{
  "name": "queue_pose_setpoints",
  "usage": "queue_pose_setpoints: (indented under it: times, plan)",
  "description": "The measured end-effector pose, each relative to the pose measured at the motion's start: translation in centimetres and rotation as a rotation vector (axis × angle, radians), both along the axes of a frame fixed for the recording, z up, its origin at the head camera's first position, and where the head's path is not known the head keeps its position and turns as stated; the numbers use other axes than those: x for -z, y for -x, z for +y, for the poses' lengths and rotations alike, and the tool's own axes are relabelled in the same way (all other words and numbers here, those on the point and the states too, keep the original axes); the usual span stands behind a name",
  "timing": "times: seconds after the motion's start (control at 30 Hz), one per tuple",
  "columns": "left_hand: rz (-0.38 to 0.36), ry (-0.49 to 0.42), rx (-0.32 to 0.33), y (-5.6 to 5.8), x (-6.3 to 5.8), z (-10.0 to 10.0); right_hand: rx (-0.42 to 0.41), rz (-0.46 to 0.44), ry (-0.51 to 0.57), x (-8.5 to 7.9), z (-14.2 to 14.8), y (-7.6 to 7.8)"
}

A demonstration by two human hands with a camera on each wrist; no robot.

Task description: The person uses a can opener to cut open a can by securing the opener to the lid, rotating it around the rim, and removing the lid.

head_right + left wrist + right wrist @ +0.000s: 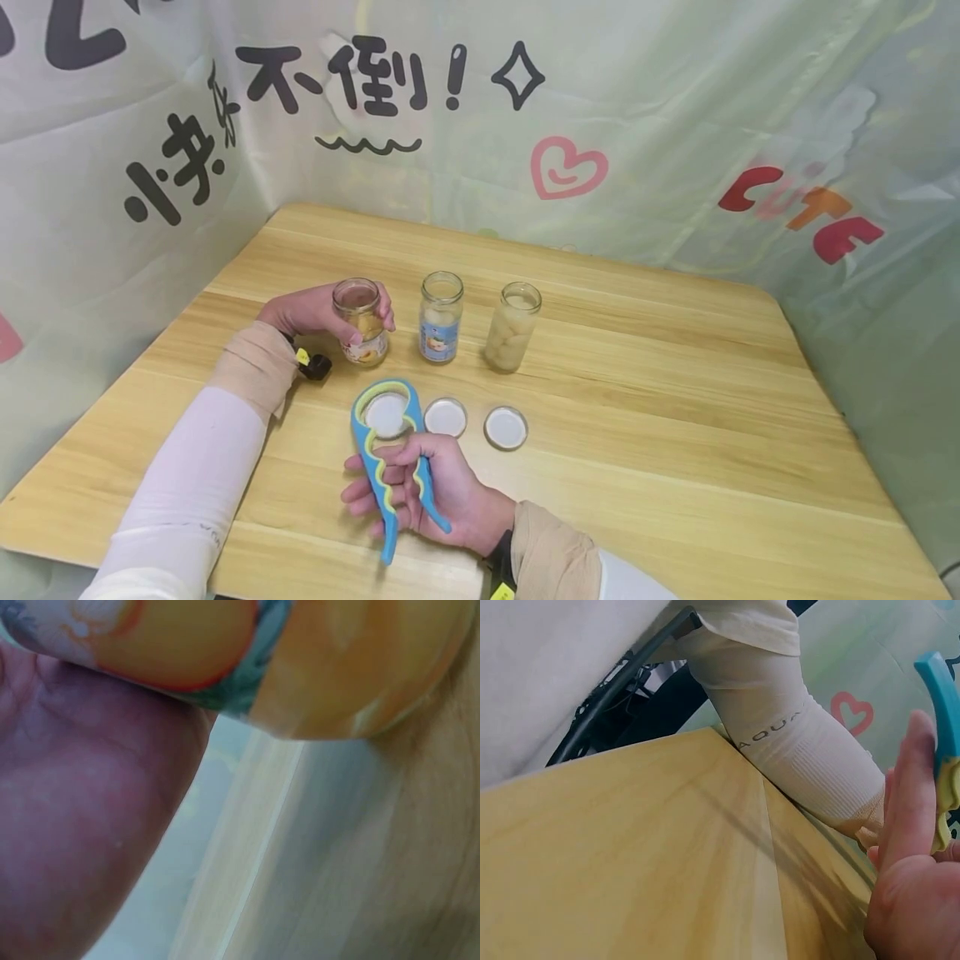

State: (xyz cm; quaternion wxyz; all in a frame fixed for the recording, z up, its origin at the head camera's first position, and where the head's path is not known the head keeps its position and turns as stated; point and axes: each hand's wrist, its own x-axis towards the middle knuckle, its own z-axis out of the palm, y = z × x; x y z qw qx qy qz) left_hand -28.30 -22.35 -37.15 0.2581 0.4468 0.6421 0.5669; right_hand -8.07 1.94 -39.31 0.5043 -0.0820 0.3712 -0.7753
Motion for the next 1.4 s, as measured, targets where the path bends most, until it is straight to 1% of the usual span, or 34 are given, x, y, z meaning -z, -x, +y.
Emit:
queue_pose_setpoints:
  times: [0.13,0.37,0.5,0.67,0.77,0.93,1.07,1.27,1.4]
  plan:
    - [-0.007,-0.001,-0.001,0.0,0.0,0.0,-0.007,-0.002,0.0,-0.1,0.0,0.1]
    - [-0.01,0.0,-0.004,0.0,0.1,0.1,-0.018,0.023,-0.008,-0.2,0.1,0.1]
    - [-0.01,-0.01,0.003,0.0,0.1,0.0,-0.013,0.053,-0.051,-0.5,0.2,0.1]
    - [-0.008,-0.013,0.004,-0.1,0.2,0.0,-0.009,0.025,-0.087,-1.0,0.3,0.2]
    - [-0.012,-0.011,0.0,-0.1,0.2,-0.1,-0.005,-0.015,-0.091,-1.3,0.4,0.3]
    - [-0.012,-0.009,0.0,-0.1,0.1,0.0,0.017,0.016,-0.126,-1.8,0.7,0.4]
    - [-0.011,-0.007,-0.002,-0.1,0.1,0.1,0.034,0.053,-0.178,-2.5,1.2,0.5]
    - [-0.021,0.007,-0.011,-0.2,0.0,0.1,0.088,0.051,-0.287,-3.3,1.9,0.6]
    - [-0.027,0.01,-0.017,-0.3,-0.1,0.2,0.148,0.119,-0.365,-3.8,2.9,0.4]
